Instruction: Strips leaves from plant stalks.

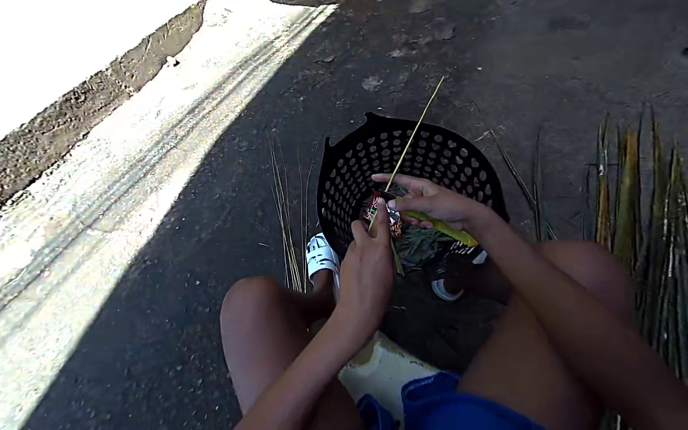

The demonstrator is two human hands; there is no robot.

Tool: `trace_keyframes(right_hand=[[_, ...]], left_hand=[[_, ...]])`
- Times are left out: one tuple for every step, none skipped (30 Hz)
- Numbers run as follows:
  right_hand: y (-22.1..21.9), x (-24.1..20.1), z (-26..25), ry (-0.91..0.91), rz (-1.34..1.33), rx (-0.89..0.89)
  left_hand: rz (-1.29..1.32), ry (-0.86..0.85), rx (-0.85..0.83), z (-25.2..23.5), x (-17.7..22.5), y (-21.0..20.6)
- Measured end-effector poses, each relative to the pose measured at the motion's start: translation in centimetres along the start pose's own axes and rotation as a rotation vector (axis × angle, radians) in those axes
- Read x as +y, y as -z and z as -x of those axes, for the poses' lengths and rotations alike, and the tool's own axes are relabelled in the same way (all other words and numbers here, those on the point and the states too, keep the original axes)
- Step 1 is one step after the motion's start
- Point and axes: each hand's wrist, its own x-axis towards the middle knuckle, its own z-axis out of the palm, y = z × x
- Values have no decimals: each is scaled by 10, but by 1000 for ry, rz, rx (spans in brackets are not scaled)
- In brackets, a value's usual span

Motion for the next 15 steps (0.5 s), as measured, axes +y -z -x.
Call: trace_keyframes(right_hand=[[2, 1, 1, 13, 7, 43], [6, 2, 2, 33, 21, 98], [12, 4, 2, 66, 32, 155], [19, 7, 2, 101, 31, 205], [27, 10, 3, 129, 8, 240], [34, 11, 4, 149, -24, 273], [39, 9, 7, 165, -67, 306], [42, 4, 11, 174, -112, 332], [43, 0, 15, 180, -139, 348], [44, -2, 17, 181, -154, 353], [43, -3, 18, 181, -165, 348], [41, -3, 19, 183, -170, 328], [39, -3, 20, 178, -168, 283], [34, -1, 20, 170, -166, 212], [29, 2, 19, 165, -157, 119]], left_hand=[[-40, 5, 16, 1, 2, -4], [-73, -1, 30, 1, 3, -8], [-99, -19, 55, 2, 4, -12], [-117, -36, 74, 4, 3, -15], [-128, -57, 103, 6, 3, -18], [-135, -79, 131, 8, 2, -20], [-138, -99, 153, 11, 2, -21], [-142, -124, 183, 14, 0, -22], [-149, -152, 217, 17, -3, -25], [-157, -176, 243, 19, -6, -27], [-164, -185, 250, 21, -7, -28], [-164, -193, 257, 22, -8, -29], [-162, -198, 258, 22, -8, -28], [-158, -201, 252, 22, -8, -27], [-149, -209, 260, 22, -7, -25]])
